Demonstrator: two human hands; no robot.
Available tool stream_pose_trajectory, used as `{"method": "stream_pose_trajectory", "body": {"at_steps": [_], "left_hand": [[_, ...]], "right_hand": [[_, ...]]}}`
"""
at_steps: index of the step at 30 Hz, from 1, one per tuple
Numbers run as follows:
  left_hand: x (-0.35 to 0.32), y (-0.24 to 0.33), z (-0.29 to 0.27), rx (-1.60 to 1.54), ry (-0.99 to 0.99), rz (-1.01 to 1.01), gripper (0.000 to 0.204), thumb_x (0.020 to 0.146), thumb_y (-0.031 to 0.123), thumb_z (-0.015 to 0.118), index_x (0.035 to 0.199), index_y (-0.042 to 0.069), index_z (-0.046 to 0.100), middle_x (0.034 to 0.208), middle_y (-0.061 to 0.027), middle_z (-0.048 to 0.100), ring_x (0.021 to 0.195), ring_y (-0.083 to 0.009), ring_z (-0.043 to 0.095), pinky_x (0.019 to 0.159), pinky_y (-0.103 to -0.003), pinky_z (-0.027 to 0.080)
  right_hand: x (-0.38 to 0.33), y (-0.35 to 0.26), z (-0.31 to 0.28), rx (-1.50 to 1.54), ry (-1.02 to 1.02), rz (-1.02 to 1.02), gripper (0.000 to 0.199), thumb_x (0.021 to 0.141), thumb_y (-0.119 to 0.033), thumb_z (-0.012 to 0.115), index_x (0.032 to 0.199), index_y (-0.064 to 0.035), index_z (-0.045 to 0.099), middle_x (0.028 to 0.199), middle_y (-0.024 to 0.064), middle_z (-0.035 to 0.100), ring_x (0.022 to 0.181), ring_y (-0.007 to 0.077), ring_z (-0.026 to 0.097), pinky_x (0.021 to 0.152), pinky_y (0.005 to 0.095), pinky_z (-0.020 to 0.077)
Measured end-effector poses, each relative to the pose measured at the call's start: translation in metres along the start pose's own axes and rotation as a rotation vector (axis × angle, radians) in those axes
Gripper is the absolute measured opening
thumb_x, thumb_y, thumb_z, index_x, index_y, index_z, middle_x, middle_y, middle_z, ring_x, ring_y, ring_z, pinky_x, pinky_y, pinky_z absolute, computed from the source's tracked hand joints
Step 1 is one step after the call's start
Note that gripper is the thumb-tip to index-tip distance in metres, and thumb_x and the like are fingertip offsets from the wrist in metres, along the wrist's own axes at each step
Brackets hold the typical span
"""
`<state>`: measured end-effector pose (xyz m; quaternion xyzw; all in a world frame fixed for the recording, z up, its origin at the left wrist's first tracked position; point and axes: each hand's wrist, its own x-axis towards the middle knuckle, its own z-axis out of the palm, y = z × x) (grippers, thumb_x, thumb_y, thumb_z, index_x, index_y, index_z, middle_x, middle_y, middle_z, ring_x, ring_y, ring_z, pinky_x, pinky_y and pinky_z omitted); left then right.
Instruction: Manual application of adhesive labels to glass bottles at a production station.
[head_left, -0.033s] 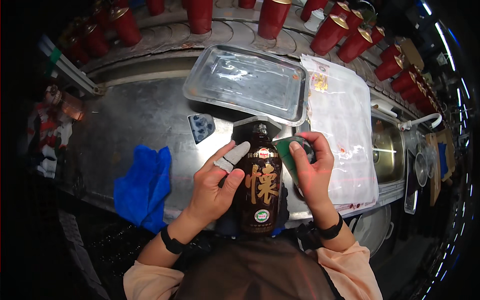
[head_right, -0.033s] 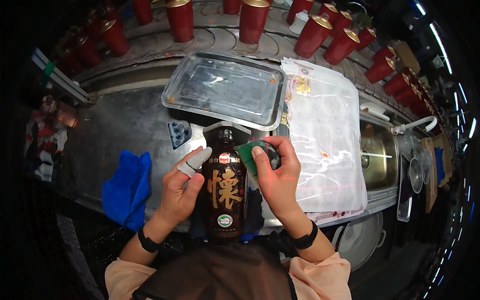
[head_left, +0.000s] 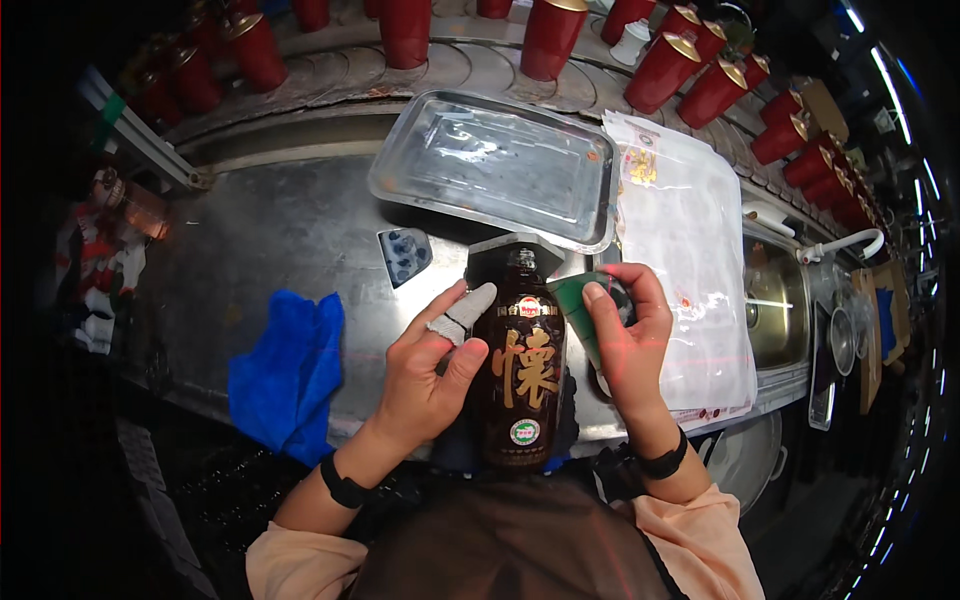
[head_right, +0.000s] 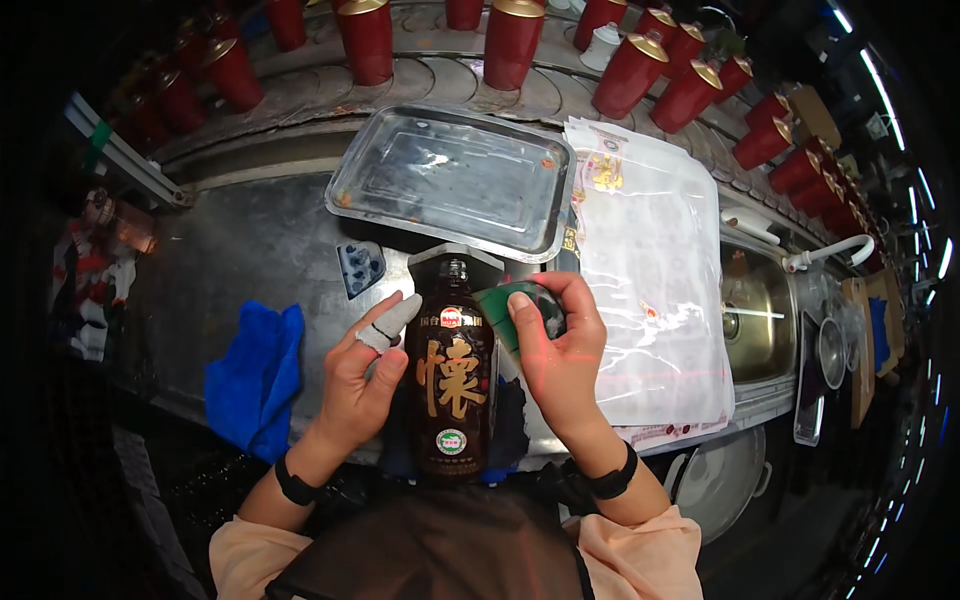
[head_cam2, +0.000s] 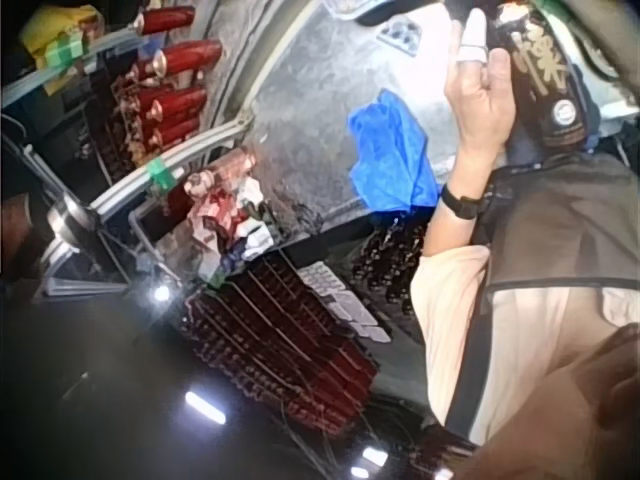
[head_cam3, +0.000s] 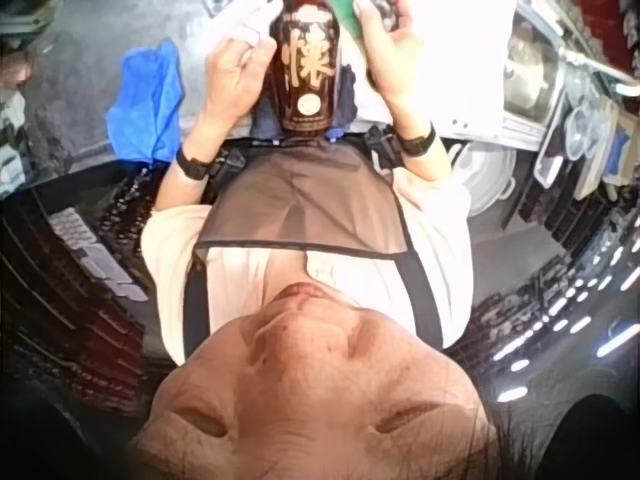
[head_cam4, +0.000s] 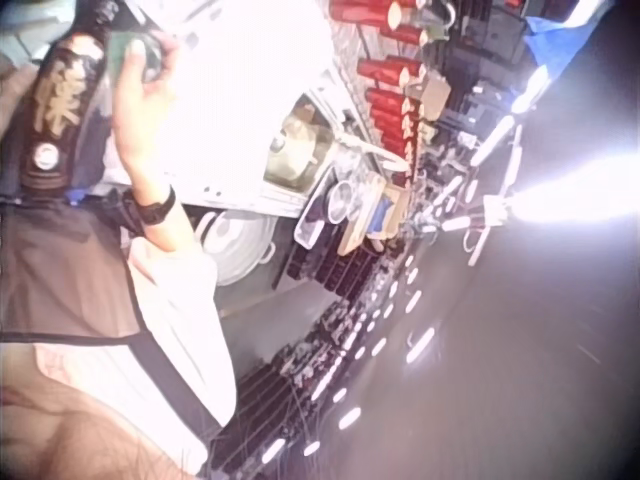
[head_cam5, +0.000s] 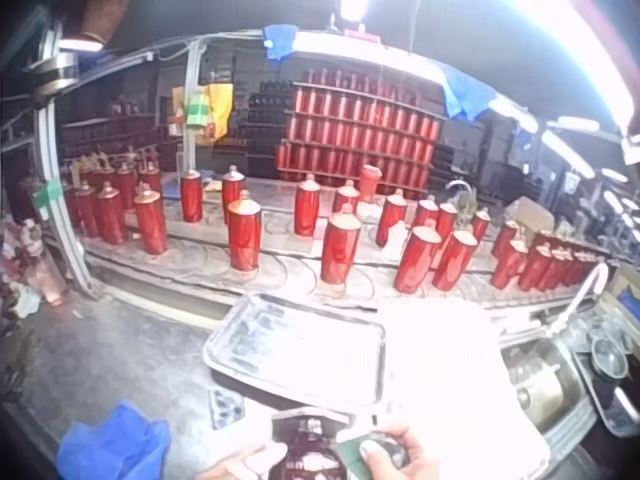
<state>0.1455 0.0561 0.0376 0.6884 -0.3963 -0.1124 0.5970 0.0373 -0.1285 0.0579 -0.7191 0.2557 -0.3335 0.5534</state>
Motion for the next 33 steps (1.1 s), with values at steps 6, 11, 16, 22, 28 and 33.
{"method": "stream_pose_trajectory", "body": {"at_steps": [6,11,16,22,28,33], "left_hand": [[-0.002,0.013,0.001,0.057,-0.068,0.06,0.042,0.094,0.028,0.064,0.126,0.0,0.063,0.137,-0.0297,0.051,0.12,-0.0364,0.059,0.097,-0.036,0.047],[-0.009,0.008,0.0,0.141,-0.032,0.065,0.042,0.096,0.027,0.059,0.127,-0.002,0.062,0.133,-0.0269,0.057,0.122,-0.0327,0.058,0.099,-0.035,0.045],[-0.022,-0.004,-0.006,0.092,0.033,-0.047,0.038,0.094,0.025,0.063,0.119,-0.003,0.066,0.132,-0.0297,0.055,0.112,-0.0335,0.064,0.09,-0.034,0.051],[-0.022,-0.002,-0.01,-0.093,0.023,-0.183,0.042,0.1,0.017,0.052,0.138,-0.003,0.051,0.137,-0.0171,0.055,0.117,-0.0204,0.058,0.093,-0.031,0.05],[-0.013,0.006,0.003,-0.139,0.029,-0.104,0.047,0.095,0.016,0.062,0.136,-0.004,0.052,0.139,-0.0224,0.053,0.121,-0.0235,0.057,0.095,-0.032,0.048],[-0.003,0.005,0.019,-0.006,-0.1,-0.051,0.056,0.09,0.02,0.068,0.14,0.002,0.051,0.144,-0.0275,0.045,0.132,-0.0324,0.049,0.105,-0.037,0.041]], "right_hand": [[0.005,-0.023,0.016,-0.087,-0.082,-0.118,0.018,0.088,-0.006,0.068,0.103,-0.0003,0.06,0.088,0.0045,0.064,0.08,0.0078,0.057,0.072,0.0239,0.0477],[0.01,-0.002,-0.004,-0.045,-0.087,-0.024,0.017,0.088,-0.006,0.067,0.102,0.0001,0.06,0.088,0.0036,0.064,0.079,0.0083,0.058,0.072,0.024,0.048],[0.005,-0.026,0.005,-0.113,-0.076,-0.262,0.017,0.087,-0.003,0.069,0.102,-0.0008,0.063,0.089,0.0063,0.066,0.079,0.0153,0.062,0.074,0.027,0.0492],[-0.028,-0.039,0.008,-0.437,-0.424,-0.947,0.03,0.064,-0.01,0.071,0.094,-0.0091,0.072,0.091,0.0051,0.064,0.08,0.024,0.06,0.068,0.0366,0.0482],[-0.055,-0.047,-0.005,-0.191,-0.188,-0.202,0.021,0.084,-0.008,0.074,0.101,-0.0006,0.065,0.084,0.0062,0.065,0.072,0.0157,0.062,0.065,0.0277,0.0505],[-0.041,0.006,-0.005,0.204,0.032,0.118,0.022,0.09,-0.008,0.069,0.104,0.0022,0.055,0.089,0.0066,0.066,0.08,0.0079,0.061,0.07,0.0224,0.0491]]}}
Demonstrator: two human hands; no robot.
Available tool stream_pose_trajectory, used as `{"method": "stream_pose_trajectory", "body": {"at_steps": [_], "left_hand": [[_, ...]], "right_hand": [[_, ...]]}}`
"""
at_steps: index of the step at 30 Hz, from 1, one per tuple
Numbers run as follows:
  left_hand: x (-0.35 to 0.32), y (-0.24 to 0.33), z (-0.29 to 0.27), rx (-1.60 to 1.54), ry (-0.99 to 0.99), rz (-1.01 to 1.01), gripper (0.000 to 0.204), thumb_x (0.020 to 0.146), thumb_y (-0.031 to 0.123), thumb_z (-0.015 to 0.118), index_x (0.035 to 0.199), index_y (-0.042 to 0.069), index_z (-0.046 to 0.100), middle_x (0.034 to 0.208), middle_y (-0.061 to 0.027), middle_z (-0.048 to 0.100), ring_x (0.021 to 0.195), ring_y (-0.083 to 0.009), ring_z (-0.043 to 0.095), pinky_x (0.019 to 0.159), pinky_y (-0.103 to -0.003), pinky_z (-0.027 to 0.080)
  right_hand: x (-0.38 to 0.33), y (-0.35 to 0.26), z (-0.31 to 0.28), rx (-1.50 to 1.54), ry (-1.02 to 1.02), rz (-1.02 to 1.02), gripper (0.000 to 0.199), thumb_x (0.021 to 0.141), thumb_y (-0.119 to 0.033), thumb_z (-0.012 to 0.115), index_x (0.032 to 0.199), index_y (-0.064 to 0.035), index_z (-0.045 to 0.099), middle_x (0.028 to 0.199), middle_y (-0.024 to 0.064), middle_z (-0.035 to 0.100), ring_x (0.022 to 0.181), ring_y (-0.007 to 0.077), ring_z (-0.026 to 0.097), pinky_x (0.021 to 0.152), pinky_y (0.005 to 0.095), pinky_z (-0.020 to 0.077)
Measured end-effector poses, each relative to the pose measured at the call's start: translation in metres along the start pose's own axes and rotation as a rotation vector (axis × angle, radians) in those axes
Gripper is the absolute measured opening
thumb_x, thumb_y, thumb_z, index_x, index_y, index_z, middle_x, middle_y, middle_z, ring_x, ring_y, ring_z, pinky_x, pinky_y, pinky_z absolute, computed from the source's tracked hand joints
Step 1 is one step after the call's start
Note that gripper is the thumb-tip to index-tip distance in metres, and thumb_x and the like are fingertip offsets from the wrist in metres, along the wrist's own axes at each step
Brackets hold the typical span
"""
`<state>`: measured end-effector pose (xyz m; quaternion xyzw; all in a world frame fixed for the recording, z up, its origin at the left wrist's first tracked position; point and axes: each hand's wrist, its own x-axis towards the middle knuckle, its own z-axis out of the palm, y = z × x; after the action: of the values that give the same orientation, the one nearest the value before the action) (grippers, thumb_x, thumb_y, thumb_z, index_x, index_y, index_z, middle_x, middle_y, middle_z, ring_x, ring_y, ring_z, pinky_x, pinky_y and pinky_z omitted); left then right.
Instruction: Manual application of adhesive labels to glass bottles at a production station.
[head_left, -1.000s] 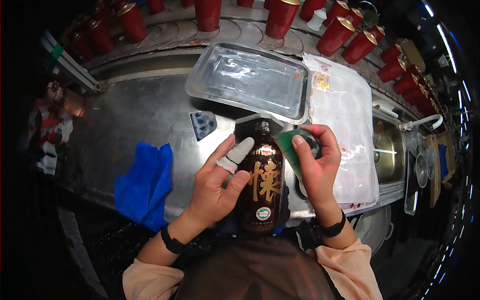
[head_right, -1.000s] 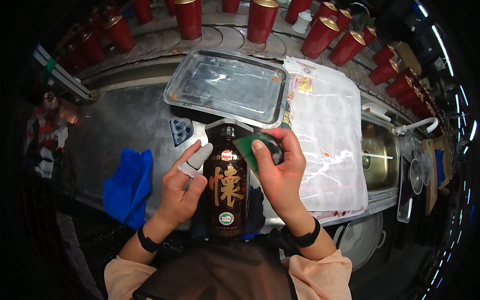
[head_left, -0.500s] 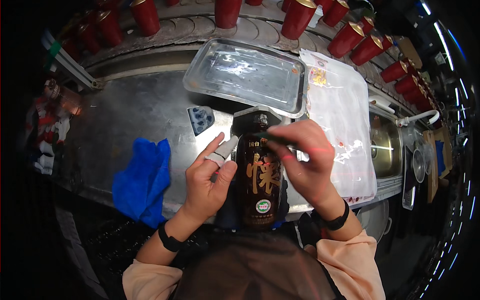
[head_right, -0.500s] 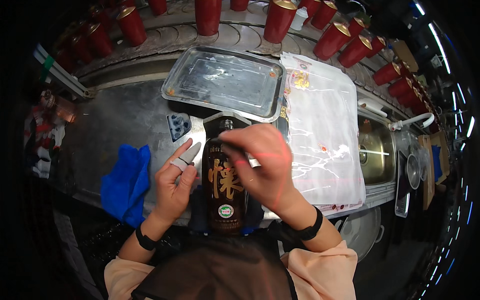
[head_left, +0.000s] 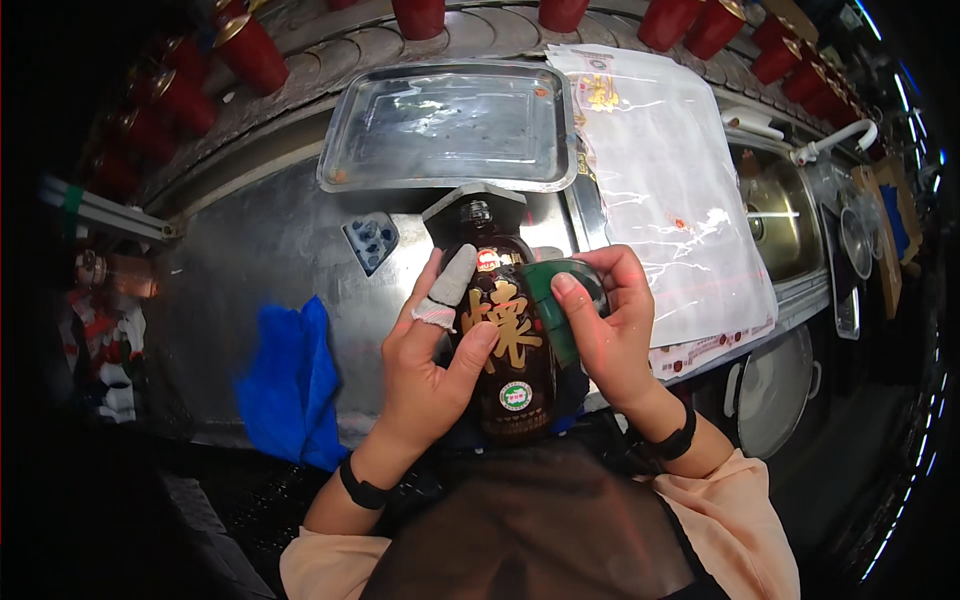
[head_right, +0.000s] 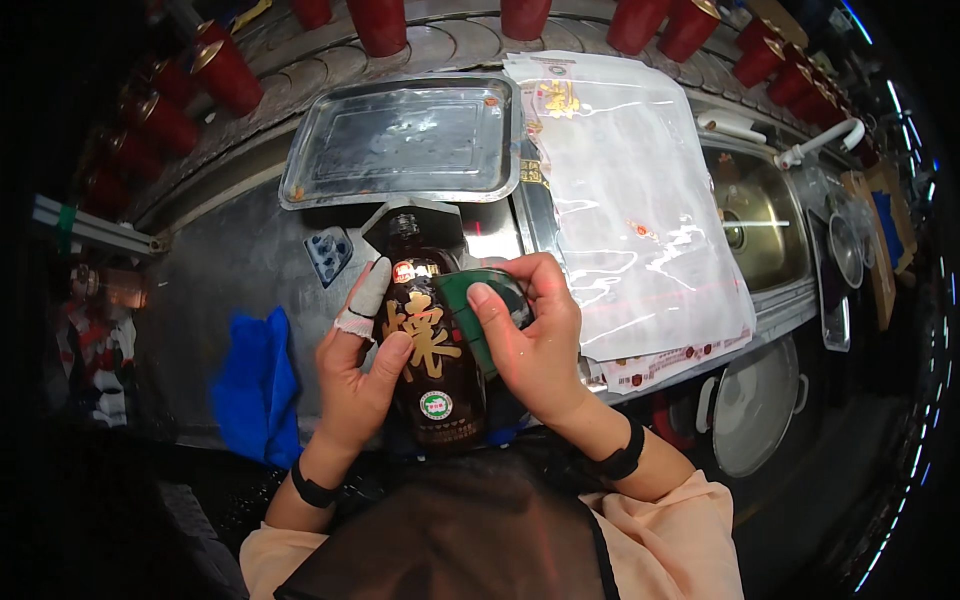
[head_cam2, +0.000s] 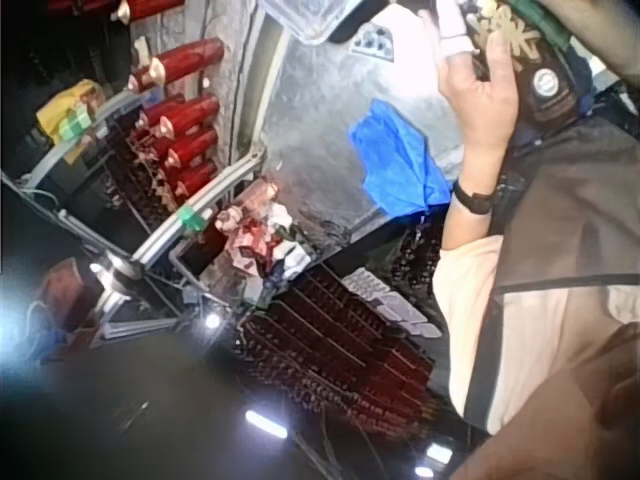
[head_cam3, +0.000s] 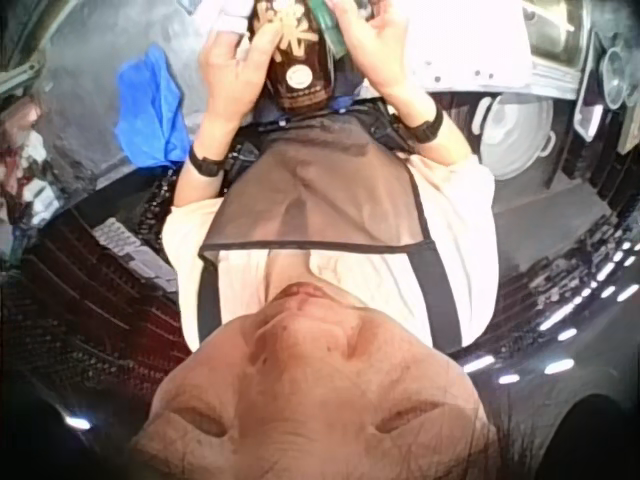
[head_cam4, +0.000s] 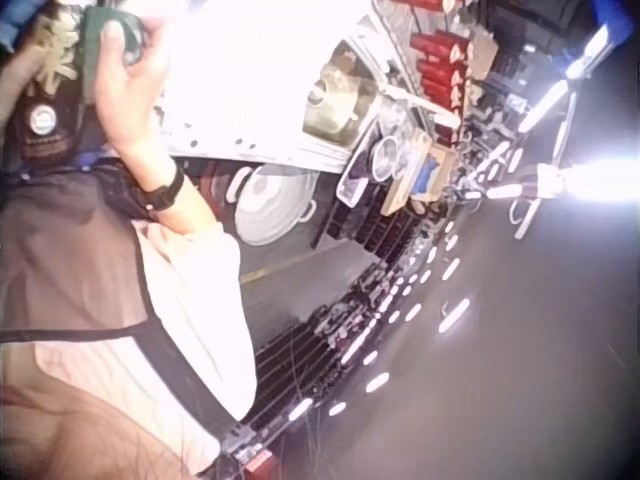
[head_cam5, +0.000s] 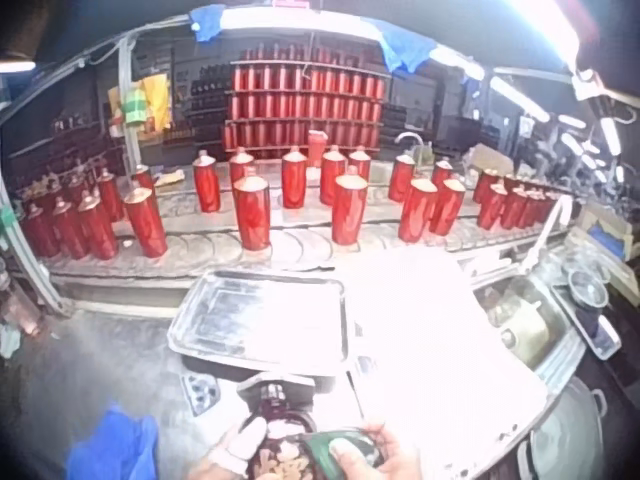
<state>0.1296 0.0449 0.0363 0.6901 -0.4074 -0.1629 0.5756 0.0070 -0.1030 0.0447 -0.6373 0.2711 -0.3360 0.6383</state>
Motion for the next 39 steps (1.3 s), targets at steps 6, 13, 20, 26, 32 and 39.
{"method": "stream_pose_trajectory", "body": {"at_steps": [6,13,20,26,32,39], "left_hand": [[0.0,0.007,0.0,0.092,0.023,0.047,0.05,0.091,0.019,0.066,0.137,0.001,0.054,0.146,-0.0304,0.041,0.133,-0.0367,0.047,0.107,-0.039,0.039],[0.018,0.027,-0.013,0.495,-0.13,0.25,0.039,0.089,0.032,0.065,0.124,0.013,0.069,0.15,-0.0303,0.034,0.132,-0.0444,0.043,0.108,-0.051,0.033],[0.029,0.046,-0.005,0.792,-0.219,0.286,0.036,0.088,0.033,0.066,0.118,0.014,0.071,0.148,-0.0297,0.037,0.134,-0.0475,0.039,0.107,-0.063,0.026],[0.032,0.05,-0.002,0.877,-0.236,0.292,0.031,0.088,0.032,0.066,0.112,0.014,0.073,0.149,-0.0286,0.038,0.136,-0.0481,0.036,0.108,-0.064,0.023],[0.03,0.05,-0.012,0.826,-0.255,0.288,0.029,0.089,0.03,0.065,0.114,0.017,0.073,0.151,-0.0264,0.035,0.139,-0.0478,0.032,0.111,-0.064,0.016],[0.016,0.057,-0.01,0.918,-0.289,0.328,0.037,0.086,0.031,0.067,0.122,0.026,0.069,0.152,-0.0234,0.035,0.139,-0.0469,0.031,0.108,-0.068,0.017]], "right_hand": [[-0.005,0.0,-0.011,0.091,0.031,0.0,0.02,0.091,-0.006,0.067,0.102,0.0,0.052,0.092,0.0055,0.063,0.08,0.0066,0.058,0.07,0.0227,0.0485],[0.004,0.019,-0.025,-0.052,0.033,0.103,0.018,0.091,-0.006,0.066,0.101,-0.0001,0.052,0.089,0.0048,0.064,0.078,0.0063,0.058,0.069,0.0221,0.0474],[-0.002,0.013,-0.024,0.115,0.016,0.093,0.018,0.091,-0.006,0.066,0.101,-0.0007,0.052,0.087,0.0035,0.063,0.077,0.0042,0.058,0.066,0.0194,0.0474],[-0.007,0.009,-0.028,0.148,0.044,0.078,0.018,0.091,-0.006,0.066,0.101,-0.0015,0.052,0.086,0.0027,0.062,0.075,0.0045,0.057,0.065,0.0194,0.0469],[-0.01,0.006,-0.03,0.187,0.051,0.086,0.018,0.091,-0.006,0.066,0.101,-0.0017,0.052,0.087,0.0029,0.062,0.076,0.0047,0.057,0.067,0.0197,0.0469],[-0.015,0.01,-0.032,0.174,0.008,0.106,0.018,0.091,-0.006,0.066,0.101,-0.0013,0.052,0.088,0.0042,0.062,0.079,0.0057,0.057,0.07,0.0203,0.0471]]}}
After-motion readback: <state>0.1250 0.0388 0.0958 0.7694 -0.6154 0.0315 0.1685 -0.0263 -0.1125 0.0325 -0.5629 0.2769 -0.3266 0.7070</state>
